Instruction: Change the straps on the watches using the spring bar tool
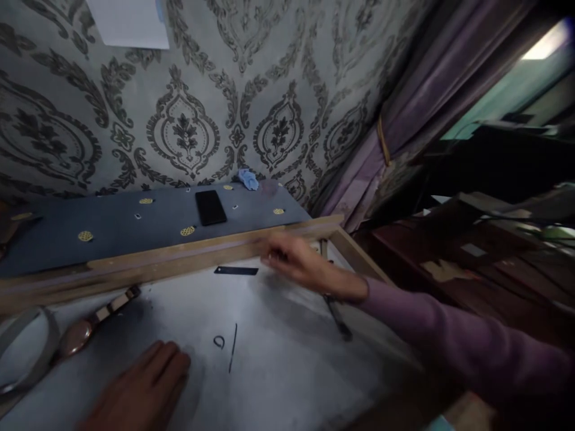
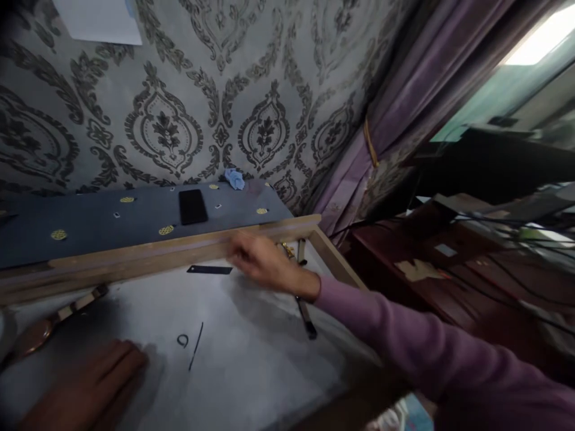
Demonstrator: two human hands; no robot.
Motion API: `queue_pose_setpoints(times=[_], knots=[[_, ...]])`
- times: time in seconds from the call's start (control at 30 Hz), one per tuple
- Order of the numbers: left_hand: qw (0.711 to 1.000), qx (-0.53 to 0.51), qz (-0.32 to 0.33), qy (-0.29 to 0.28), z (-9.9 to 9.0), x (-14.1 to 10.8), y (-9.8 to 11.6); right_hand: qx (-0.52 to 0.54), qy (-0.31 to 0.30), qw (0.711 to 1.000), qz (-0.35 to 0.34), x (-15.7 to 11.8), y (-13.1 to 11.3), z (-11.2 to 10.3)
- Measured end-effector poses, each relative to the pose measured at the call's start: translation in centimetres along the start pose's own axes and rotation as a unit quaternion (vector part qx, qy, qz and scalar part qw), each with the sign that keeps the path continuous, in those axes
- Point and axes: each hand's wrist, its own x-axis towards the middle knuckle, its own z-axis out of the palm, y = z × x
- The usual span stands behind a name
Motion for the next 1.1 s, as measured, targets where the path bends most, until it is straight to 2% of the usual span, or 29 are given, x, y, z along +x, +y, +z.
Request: queue_pose_setpoints(times=[0.03, 0.13, 0.2, 0.3, 0.4, 0.57, 0.7, 0.9, 1.0, 1.07, 1.1], knots=[[0.999, -0.017, 0.019, 0.027, -0.8, 0.6, 0.1, -0.002, -0.03, 1.0, 0.007, -2.2, -0.7, 1.4], [0.998, -0.06, 0.007, 0.02, -2.7, 1.7, 0.6, -0.02, -0.058, 0.997, 0.054, -6.2, -1.6, 4.7], [0.997, -0.077, -0.006, -0.011, -3.4, 1.7, 1.0, -0.018, -0.058, 0.996, 0.069, -7.2, -1.5, 6.1], [0.992, -0.102, -0.025, -0.065, -3.6, 1.3, 1.4, -0.006, -0.043, 0.995, 0.086, -7.3, -1.2, 6.9], [0.988, -0.125, -0.024, -0.089, -3.6, 1.3, 1.4, 0.017, -0.021, 0.994, 0.105, -7.2, -1.0, 6.5], [0.989, -0.122, -0.014, -0.087, -3.6, 2.6, 1.1, 0.031, 0.027, 0.991, 0.129, -6.7, 0.1, 5.2], [0.987, -0.124, -0.013, -0.101, -3.2, 3.8, 1.3, 0.009, 0.069, 0.99, 0.122, -6.0, 1.1, 5.5], [0.991, -0.128, 0.023, -0.043, -2.2, 4.5, 2.1, -0.039, 0.098, 0.989, 0.102, -6.3, 0.9, 6.5], [0.993, -0.116, 0.031, -0.006, -1.4, 4.2, 2.0, -0.074, 0.097, 0.987, 0.101, -7.3, 0.4, 5.1], [0.994, -0.102, 0.044, 0.019, -0.5, 3.7, 1.5, -0.101, 0.109, 0.981, 0.125, -8.4, 0.7, 3.4], [0.994, -0.098, 0.053, 0.013, -0.1, 3.4, 1.2, -0.116, 0.12, 0.975, 0.145, -9.1, 1.0, 2.4]])
